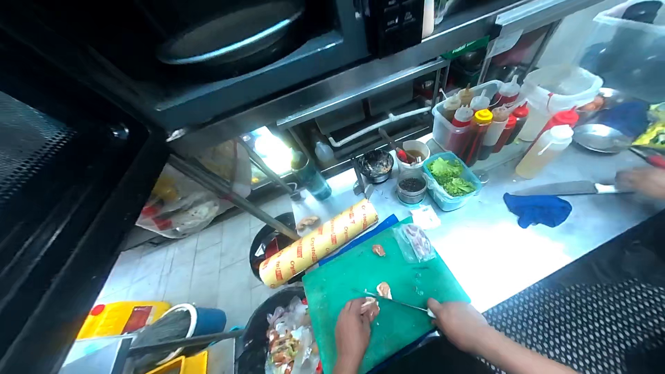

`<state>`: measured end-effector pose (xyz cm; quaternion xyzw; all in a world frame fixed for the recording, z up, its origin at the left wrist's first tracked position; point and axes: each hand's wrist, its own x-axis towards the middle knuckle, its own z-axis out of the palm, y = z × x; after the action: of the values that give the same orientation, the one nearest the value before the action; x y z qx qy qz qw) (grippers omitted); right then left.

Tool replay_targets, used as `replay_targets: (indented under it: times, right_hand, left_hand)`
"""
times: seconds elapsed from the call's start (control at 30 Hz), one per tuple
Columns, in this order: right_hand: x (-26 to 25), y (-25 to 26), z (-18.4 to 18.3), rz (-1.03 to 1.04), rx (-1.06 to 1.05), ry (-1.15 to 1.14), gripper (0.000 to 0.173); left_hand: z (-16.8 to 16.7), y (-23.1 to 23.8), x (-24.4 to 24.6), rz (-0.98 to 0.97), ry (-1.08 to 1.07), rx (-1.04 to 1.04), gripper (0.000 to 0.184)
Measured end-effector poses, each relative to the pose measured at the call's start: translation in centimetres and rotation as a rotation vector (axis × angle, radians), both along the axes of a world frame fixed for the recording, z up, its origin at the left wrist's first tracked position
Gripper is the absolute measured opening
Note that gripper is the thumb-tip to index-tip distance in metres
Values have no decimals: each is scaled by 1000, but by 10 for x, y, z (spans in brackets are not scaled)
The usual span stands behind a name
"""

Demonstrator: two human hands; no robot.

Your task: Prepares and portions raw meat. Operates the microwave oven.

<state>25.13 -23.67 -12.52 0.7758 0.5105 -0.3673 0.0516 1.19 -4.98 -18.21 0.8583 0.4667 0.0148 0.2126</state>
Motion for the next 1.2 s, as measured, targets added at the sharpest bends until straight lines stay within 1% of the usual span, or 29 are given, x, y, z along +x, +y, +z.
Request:
replay_targets:
  times: [0.07, 0.1, 0.13, 0.2, 0.27, 0.3, 0.33, 0.4, 0.5, 0.53, 0.6, 0.67, 0.77, 0.8, 0.83, 0.87, 0.9, 0.97, 1.0, 1.07, 1.1, 1.17, 1.2]
  right_hand:
    - [5, -11, -2, -54, 10, 5, 41]
    - [6, -13, -2, -77, 9, 25, 42]
    - [6, -13, -2, -97, 7, 47, 43]
    - [4, -11, 0, -144, 5, 97, 46]
    - [-2, -9, 4, -195, 16, 139, 49]
    - [-4, -8, 7, -215, 31, 156, 50]
    - [-6, -7, 9, -225, 43, 174, 50]
    - [-7, -6, 15, -222, 51, 206, 50]
    - [-8, -4, 22, -180, 49, 219, 49]
    - [-8, -4, 23, -167, 49, 214, 49]
    - [-9, -5, 24, -162, 47, 215, 48]
    - [-9, -6, 22, -187, 44, 230, 49]
    - [-6, -12, 17, -252, 80, 238, 49]
    - [-5, -14, 16, -271, 89, 235, 50]
    - [-3, -16, 15, -286, 94, 229, 50]
    - [-2, -19, 14, -296, 93, 227, 50]
    - [-1, -21, 13, -305, 93, 229, 51]
    - [0, -25, 10, -311, 85, 230, 51]
    - [0, -26, 9, -306, 82, 228, 51]
    - [-2, -26, 5, -285, 65, 228, 52]
    - [-3, -26, 4, -277, 58, 231, 52]
    - [-7, -24, 5, -266, 45, 241, 53]
    - [-9, -22, 5, -261, 44, 242, 53]
  left_hand:
    - [17, 11, -2, 122, 67, -218, 33]
    - [20, 18, -4, 173, 52, -324, 33]
    - [21, 25, -5, 226, -12, -425, 32]
    - [19, 30, -9, 352, -266, -593, 28]
    - [16, 27, -10, 462, -508, -738, 29]
    - [13, 27, -9, 497, -579, -789, 31]
    - [10, 26, -9, 527, -611, -815, 33]
    - [2, 24, -9, 556, -570, -798, 41]
    - [3, 24, -8, 506, -494, -753, 53]
    - [4, 25, -7, 477, -481, -747, 53]
    - [8, 26, -4, 438, -473, -754, 42]
    - [13, 25, 0, 475, -569, -836, 36]
    - [24, 22, 3, 662, -877, -1020, 37]
    - [25, 21, 1, 718, -932, -1036, 36]
    - [23, 20, -3, 736, -912, -1001, 34]
    - [20, 19, -9, 710, -792, -905, 33]
    - [16, 18, -16, 654, -586, -764, 37]
    - [15, 15, -23, 528, -167, -454, 57]
    - [16, 13, -22, 486, -59, -329, 69]
    - [16, 17, -17, 384, 16, -153, 88]
    - [13, 22, -13, 312, 11, -100, 91]
    - [6, 34, -2, 144, 14, -113, 85]
    - [6, 39, 5, 78, 59, -146, 82]
